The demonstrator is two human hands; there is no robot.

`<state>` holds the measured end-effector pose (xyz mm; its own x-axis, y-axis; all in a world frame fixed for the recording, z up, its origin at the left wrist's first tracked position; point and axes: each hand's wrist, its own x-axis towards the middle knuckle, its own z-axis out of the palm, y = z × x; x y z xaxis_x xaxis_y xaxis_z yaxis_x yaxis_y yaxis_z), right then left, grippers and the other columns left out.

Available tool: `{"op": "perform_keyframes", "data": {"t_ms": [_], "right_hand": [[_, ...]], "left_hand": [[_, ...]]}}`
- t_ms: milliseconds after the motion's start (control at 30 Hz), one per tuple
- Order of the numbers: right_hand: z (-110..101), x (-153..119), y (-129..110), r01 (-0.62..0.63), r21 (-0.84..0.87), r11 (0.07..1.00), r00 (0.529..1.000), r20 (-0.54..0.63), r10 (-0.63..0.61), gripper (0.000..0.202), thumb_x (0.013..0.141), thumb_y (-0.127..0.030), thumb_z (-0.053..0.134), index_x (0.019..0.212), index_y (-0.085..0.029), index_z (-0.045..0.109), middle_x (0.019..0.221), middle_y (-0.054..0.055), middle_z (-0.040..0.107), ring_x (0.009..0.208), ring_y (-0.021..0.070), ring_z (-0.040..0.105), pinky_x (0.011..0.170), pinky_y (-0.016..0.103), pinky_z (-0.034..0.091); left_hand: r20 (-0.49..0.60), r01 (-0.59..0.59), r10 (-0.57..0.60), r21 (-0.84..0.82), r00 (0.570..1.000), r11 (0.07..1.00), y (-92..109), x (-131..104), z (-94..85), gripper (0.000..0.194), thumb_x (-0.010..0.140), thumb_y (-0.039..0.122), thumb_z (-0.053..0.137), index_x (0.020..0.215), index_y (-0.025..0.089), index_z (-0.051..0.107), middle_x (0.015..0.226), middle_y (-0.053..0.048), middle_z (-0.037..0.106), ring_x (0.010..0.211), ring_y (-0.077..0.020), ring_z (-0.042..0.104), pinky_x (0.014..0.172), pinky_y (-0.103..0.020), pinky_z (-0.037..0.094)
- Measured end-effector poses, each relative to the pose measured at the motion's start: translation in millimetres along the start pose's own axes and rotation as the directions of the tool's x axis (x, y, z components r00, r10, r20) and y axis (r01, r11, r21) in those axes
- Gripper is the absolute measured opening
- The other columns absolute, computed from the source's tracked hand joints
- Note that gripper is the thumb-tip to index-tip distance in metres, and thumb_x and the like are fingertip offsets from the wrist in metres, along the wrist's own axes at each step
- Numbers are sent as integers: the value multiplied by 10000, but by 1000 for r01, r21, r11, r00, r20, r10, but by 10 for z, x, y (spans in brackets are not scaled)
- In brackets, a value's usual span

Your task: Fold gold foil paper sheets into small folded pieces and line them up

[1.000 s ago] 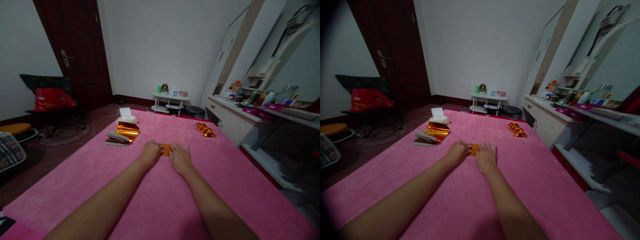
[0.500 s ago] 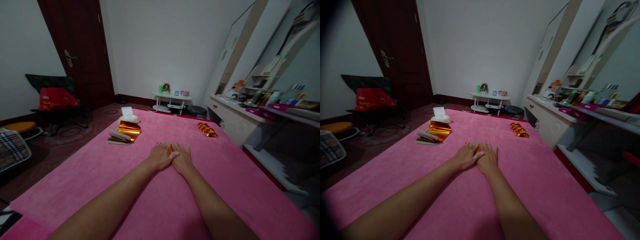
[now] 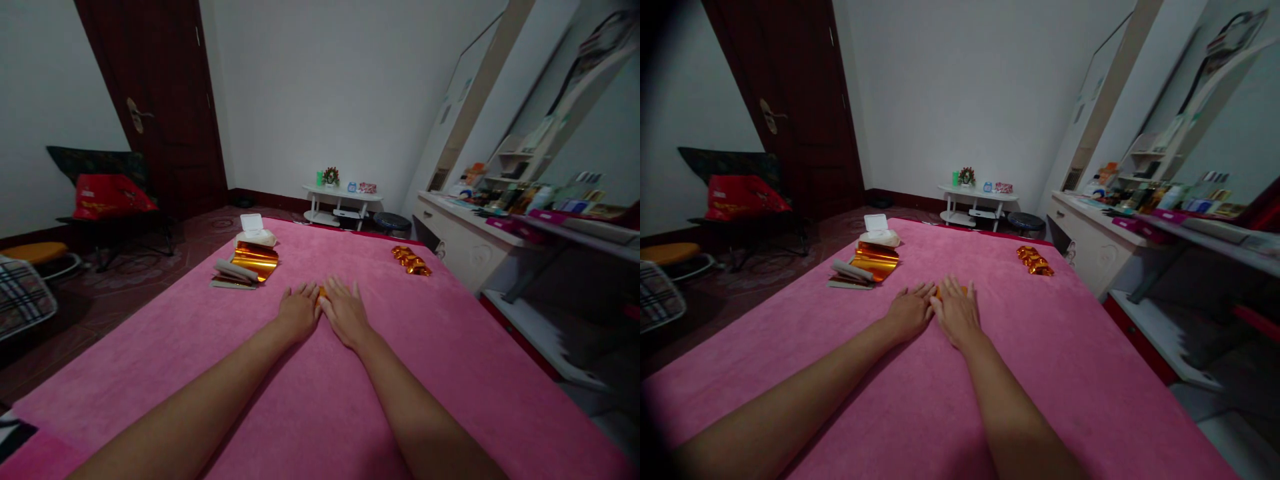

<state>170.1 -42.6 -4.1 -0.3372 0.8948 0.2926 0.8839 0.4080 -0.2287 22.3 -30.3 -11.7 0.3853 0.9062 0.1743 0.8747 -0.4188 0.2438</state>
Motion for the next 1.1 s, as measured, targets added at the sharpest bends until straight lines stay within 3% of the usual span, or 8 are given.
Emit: {"op": "perform_keyframes", "data": {"t_ms": [133,267,367,467,600,767,933,1100], "right_hand": [[64,28,32,25,156,987,988,144,-47,589,963,-473,242,1442,-135,310,1493,126,311,1393,212,246,1127,480,121],[62,-16,351,-239,178,955,971,27,238,566,928,-495,352,1332,-125,496,1436,160,400,1359,281,317,1107,533,143],[43,-35,572,-295,199,934,950,-39,309,456,928,-411,373,1242,-161,590,1384,142,477,1319,289,387,1093,540,188],[51,-19,673,-298,247,922,939,-100,330,363,906,-324,400,1124,-212,668,1279,92,593,1221,235,514,1058,430,325],[91,-2,713,-296,341,892,910,-183,372,352,831,-267,482,1111,-171,672,1148,100,675,1076,219,621,961,354,449],[131,-12,750,-270,446,854,877,-252,409,406,767,-206,489,1130,-133,655,1136,118,676,1045,222,637,937,355,477],[142,-5,733,-215,532,819,862,-291,415,399,747,-207,505,1111,-146,658,1088,111,696,987,222,660,896,362,508],[144,8,667,-154,594,789,867,-302,397,353,746,-233,531,1059,-157,676,1039,98,711,949,218,670,873,353,521]], "left_hand": [[0,-1,1,-37,1000,999,5,-20,-5,510,894,309,399,1390,192,414,1465,-117,369,1345,-319,337,1056,-589,230],[-54,-21,15,-114,998,993,-42,-8,-28,499,886,360,444,1335,147,489,1426,-160,422,1310,-346,375,1047,-585,234],[-102,-64,44,-207,994,976,-165,81,-26,399,881,385,466,1171,172,639,1272,-126,594,1172,-302,523,1014,-462,342],[-133,-60,19,-316,991,947,-326,213,17,343,905,326,429,961,164,725,968,-90,721,881,-214,650,842,-329,468],[-178,-54,-21,-404,984,913,-436,310,89,338,749,250,655,1077,175,687,995,-68,706,890,-205,635,815,-295,473],[-195,-62,-28,-440,980,896,-401,293,87,516,631,249,756,1135,186,666,1009,-83,677,938,-239,581,863,-341,431],[-168,-56,-40,-532,985,845,-402,285,82,567,594,229,770,1148,181,660,916,-52,662,789,-182,563,720,-277,441],[-109,-36,-48,-662,993,749,-391,261,75,500,612,200,728,1110,180,685,636,34,561,551,-100,463,538,-216,364]]}}
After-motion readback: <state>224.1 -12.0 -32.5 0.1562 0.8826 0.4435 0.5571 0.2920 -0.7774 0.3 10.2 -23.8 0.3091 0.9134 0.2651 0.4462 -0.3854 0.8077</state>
